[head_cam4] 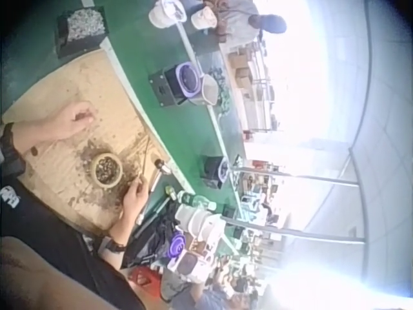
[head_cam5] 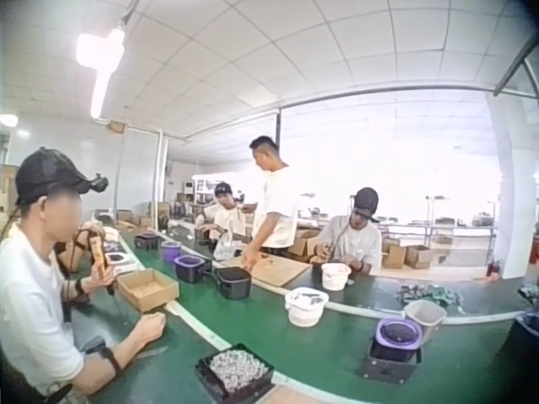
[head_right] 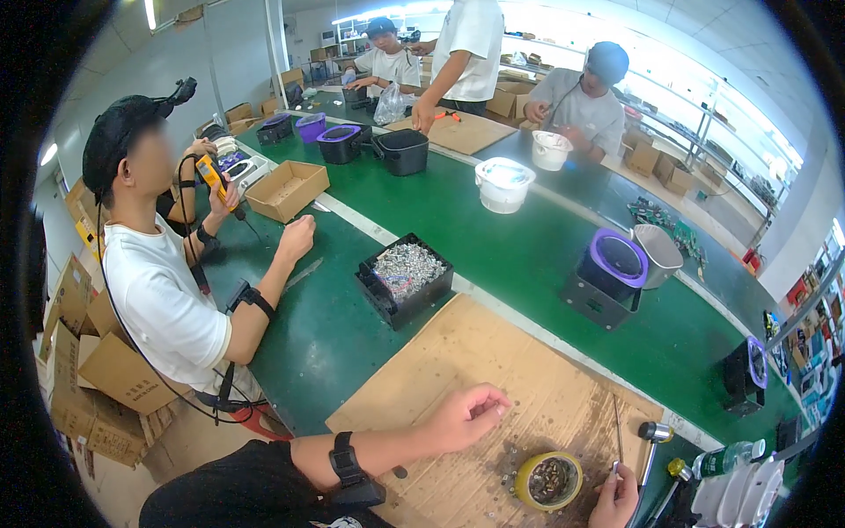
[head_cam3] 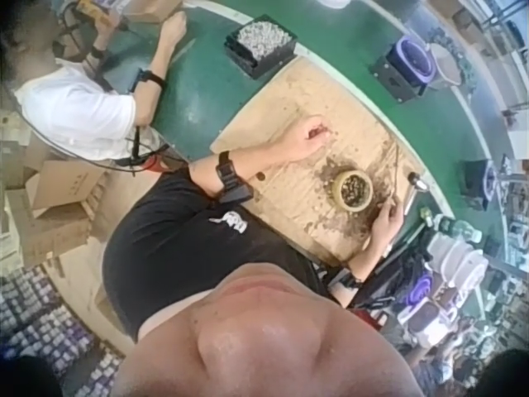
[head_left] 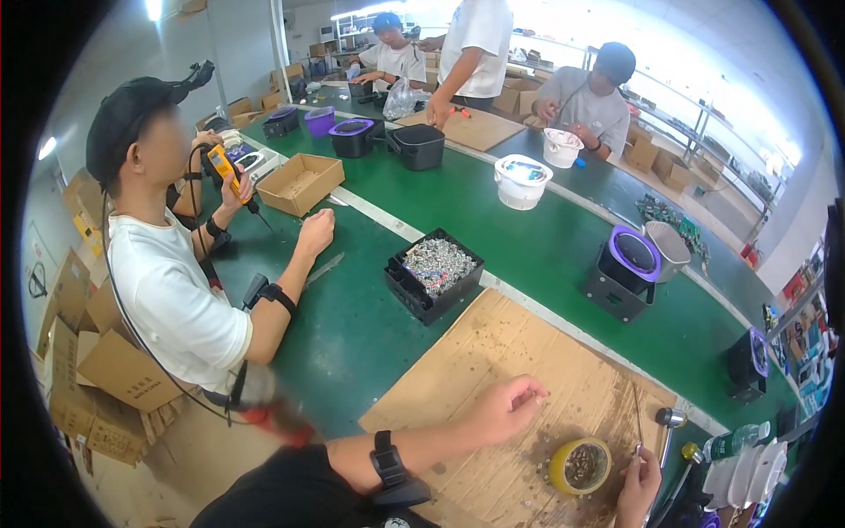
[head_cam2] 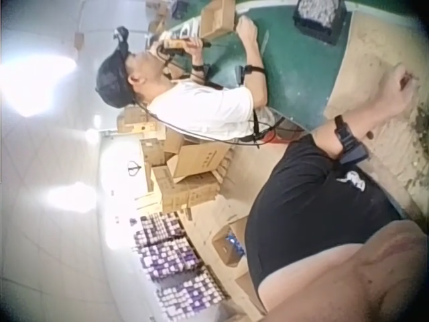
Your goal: Assembling plastic component housings for fans or pumps using a rubber mallet and hex key on an industrial assembly line.
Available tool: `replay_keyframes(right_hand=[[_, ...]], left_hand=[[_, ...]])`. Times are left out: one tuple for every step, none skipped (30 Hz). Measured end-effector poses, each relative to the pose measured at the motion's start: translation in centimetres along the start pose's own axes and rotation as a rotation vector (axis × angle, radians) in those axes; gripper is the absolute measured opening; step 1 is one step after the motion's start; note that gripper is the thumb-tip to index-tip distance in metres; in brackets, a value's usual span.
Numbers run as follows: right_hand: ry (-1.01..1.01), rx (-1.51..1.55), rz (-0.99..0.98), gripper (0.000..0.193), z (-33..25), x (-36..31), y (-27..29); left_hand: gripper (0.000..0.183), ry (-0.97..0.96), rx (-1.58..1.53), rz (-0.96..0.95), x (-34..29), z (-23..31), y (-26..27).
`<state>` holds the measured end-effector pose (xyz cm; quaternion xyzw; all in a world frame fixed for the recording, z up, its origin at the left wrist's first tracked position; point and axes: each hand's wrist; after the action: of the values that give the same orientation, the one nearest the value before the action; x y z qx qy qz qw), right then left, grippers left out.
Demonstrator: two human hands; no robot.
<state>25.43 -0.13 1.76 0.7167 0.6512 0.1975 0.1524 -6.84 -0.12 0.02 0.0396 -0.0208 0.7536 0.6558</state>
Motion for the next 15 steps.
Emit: replay_keyframes(right_hand=[[0.0, 0.001, -0.001, 0.026, -0.05, -0.02, 0.0], [0.002, 0.007, -0.002, 0.026, -0.09, -0.01, -0.04], [0.005, 0.014, -0.003, 0.026, -0.16, 0.0, -0.07], [0.006, 0.016, -0.005, 0.026, -0.23, -0.08, -0.04], [0.011, 0.007, 0.001, 0.026, -0.33, -0.19, -0.05], [0.015, -0.003, 0.008, 0.027, -0.46, -0.22, -0.09], [0.018, 0.001, 0.002, 0.027, -0.66, -0.17, -0.14], [0.028, -0.033, 0.014, 0.027, -0.83, -0.19, -0.07], [0.038, -0.067, 0.026, 0.027, -0.93, -0.17, -0.08], [0.04, -0.065, 0.023, 0.027, -0.78, -0.12, -0.11], [0.034, -0.062, 0.016, 0.027, -0.53, -0.09, -0.04], [0.027, -0.059, 0.01, 0.027, -0.39, -0.07, -0.01], [0.029, -0.058, 0.01, 0.027, -0.36, -0.06, 0.0], [0.03, -0.047, 0.011, 0.027, -0.38, -0.1, -0.03], [0.031, -0.036, 0.012, 0.027, -0.39, -0.12, -0.05]], left_hand=[[0.015, 0.002, 0.0, -0.004, 0.0, 0.06, 0.05], [0.015, 0.003, 0.001, -0.007, 0.0, 0.1, 0.11], [0.015, 0.003, 0.003, -0.004, -0.01, 0.16, 0.15], [0.015, 0.006, 0.004, -0.011, -0.03, 0.24, 0.14], [0.015, 0.01, 0.008, -0.015, -0.05, 0.37, 0.25], [0.015, 0.01, 0.012, -0.008, -0.07, 0.58, 0.31], [0.016, 0.02, 0.0, -0.015, -0.08, 0.83, 0.3], [0.016, 0.03, -0.014, -0.022, -0.11, 0.96, 0.23], [0.016, 0.03, -0.012, -0.018, -0.08, 0.8, 0.25], [0.016, 0.022, 0.001, -0.02, -0.05, 0.48, 0.27], [0.017, 0.014, 0.013, -0.025, 0.0, 0.27, 0.27], [0.017, 0.012, 0.013, -0.024, -0.01, 0.22, 0.26], [0.017, 0.016, 0.014, -0.025, -0.02, 0.2, 0.25], [0.017, 0.019, 0.015, -0.026, -0.01, 0.18, 0.26], [0.017, 0.018, 0.015, -0.027, -0.02, 0.21, 0.27]])
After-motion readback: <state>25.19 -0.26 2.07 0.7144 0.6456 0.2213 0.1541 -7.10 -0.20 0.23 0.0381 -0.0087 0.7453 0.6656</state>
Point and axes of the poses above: each hand's wrist, its own x-axis towards the middle knuckle, its own y-axis out of the back of the hand, z = x × y, and after that the axes turned 1 degree about z, right-handed
